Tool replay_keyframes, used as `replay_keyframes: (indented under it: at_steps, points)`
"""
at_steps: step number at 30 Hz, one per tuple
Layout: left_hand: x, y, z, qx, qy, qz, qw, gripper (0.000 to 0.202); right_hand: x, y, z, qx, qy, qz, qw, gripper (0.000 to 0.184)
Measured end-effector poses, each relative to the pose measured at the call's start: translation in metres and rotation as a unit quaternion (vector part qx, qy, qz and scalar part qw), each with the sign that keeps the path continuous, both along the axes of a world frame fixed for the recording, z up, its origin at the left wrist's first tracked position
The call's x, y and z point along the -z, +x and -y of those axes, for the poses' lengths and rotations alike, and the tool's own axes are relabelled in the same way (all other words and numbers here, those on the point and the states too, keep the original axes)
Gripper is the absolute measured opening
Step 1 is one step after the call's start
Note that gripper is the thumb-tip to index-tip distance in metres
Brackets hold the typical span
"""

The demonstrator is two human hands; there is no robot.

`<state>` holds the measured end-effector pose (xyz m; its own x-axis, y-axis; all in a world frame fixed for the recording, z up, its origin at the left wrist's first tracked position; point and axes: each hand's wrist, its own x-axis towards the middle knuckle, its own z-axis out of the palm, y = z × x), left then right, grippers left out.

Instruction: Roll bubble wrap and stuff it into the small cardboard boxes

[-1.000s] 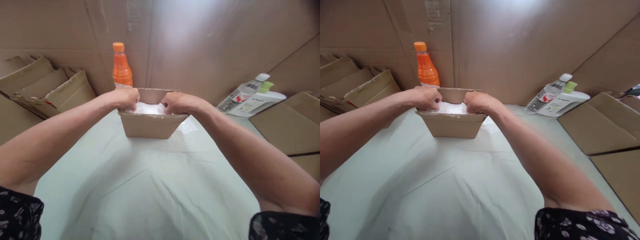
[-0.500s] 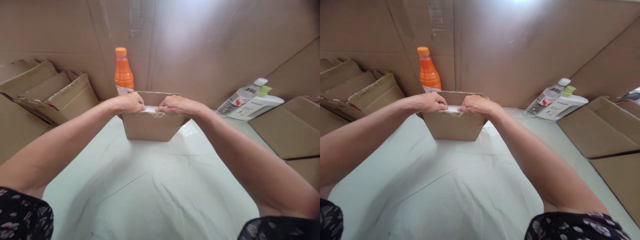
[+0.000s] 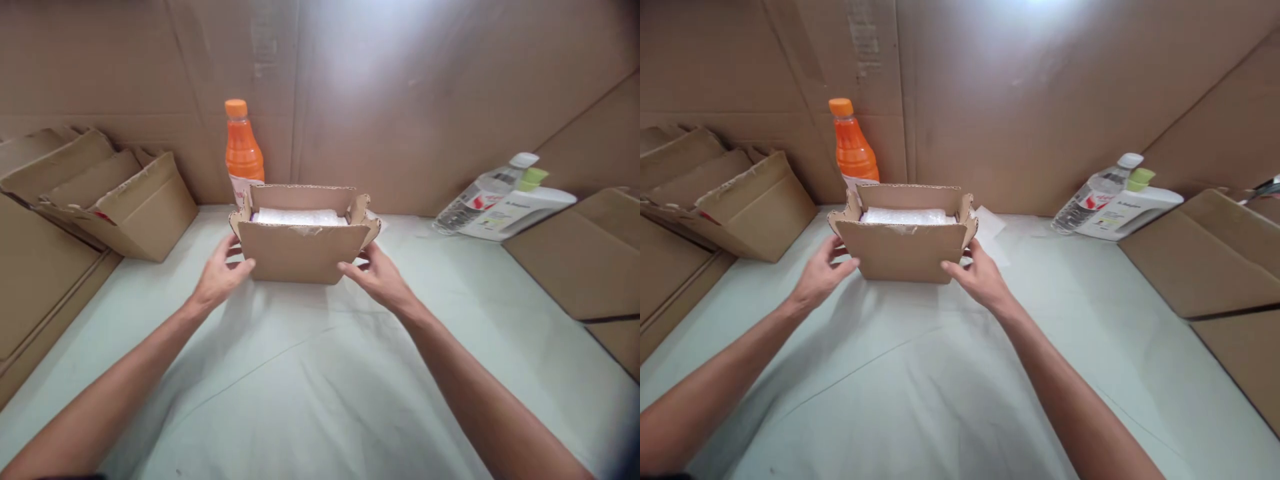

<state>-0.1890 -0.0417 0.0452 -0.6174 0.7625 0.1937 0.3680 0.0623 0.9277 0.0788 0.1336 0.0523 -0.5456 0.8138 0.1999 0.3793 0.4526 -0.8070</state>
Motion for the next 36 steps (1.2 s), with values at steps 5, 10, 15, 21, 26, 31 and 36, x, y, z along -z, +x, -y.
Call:
replay_keyframes:
  at_steps: [5,10,15,21,26,31,36]
  points:
    - [0.005,0.048,-0.019,0.056,0.004,0.033,0.998,0.067,0.004,0.006,-0.003,0.058,0.030,-0.036,0.997,0.045]
    - [0.011,0.067,0.068,0.038,-0.006,0.024,0.999,0.068,0.000,0.007,0.021,0.016,0.011,-0.009,1.000,0.044]
    - [0.035,0.059,0.198,-0.209,-0.023,0.043,0.977,0.059,0.010,-0.119,0.083,-0.212,-0.031,-0.036,0.976,0.049]
    - [0.055,0.041,0.256,-0.372,0.073,0.014,0.925,0.078,0.039,-0.264,0.176,-0.312,0.018,-0.006,0.950,0.059]
    - [0.066,0.020,0.237,-0.377,0.082,0.024,0.922,0.077,0.076,-0.285,0.222,-0.372,0.073,0.077,0.922,0.070]
    - [0.073,-0.003,0.219,-0.377,0.098,0.032,0.920,0.077,0.078,-0.294,0.225,-0.430,0.132,0.118,0.885,0.078]
    - [0.086,-0.017,0.218,-0.404,0.091,0.064,0.908,0.074,0.076,-0.305,0.218,-0.446,0.161,0.135,0.870,0.076]
